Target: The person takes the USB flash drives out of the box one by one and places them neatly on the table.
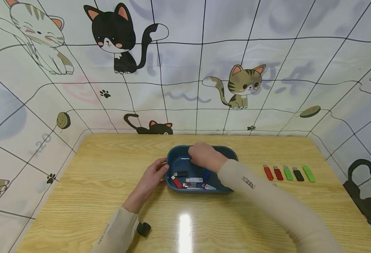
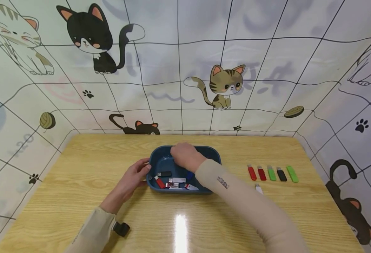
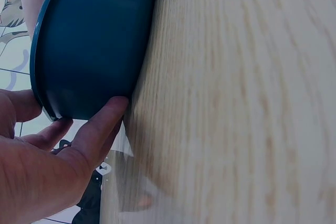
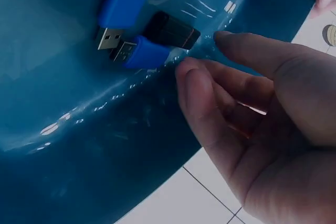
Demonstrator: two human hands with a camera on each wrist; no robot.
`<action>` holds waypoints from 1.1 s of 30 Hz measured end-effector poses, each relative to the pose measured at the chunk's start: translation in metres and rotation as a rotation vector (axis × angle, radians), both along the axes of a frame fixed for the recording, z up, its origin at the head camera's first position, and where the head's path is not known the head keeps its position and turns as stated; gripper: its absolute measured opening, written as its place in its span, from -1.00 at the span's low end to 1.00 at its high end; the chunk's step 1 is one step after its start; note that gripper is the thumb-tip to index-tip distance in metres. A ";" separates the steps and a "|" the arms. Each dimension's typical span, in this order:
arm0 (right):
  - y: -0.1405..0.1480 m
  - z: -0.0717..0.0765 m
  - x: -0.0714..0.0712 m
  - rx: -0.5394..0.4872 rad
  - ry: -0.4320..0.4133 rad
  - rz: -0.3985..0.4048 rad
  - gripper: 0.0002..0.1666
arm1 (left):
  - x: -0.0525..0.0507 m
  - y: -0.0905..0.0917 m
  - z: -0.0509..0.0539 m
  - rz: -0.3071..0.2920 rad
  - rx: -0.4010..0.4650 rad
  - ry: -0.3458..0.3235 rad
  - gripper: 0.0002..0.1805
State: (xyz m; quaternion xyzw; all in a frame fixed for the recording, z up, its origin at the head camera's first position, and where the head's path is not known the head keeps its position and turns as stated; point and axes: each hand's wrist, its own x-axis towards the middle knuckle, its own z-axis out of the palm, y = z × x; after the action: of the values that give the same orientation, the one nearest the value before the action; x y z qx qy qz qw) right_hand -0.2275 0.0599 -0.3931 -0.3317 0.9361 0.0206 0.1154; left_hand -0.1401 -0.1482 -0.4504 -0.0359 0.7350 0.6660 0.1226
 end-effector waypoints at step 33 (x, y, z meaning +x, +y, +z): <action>-0.001 -0.014 0.007 -0.074 -0.082 0.099 -0.75 | 0.001 -0.001 0.000 -0.005 0.007 -0.002 -0.50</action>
State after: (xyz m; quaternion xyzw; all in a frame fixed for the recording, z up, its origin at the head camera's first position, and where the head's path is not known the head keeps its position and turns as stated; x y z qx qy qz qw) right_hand -0.2209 0.0589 -0.4070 -0.3822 0.9132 -0.0217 0.1401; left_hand -0.1396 -0.1488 -0.4504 -0.0341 0.7326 0.6682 0.1251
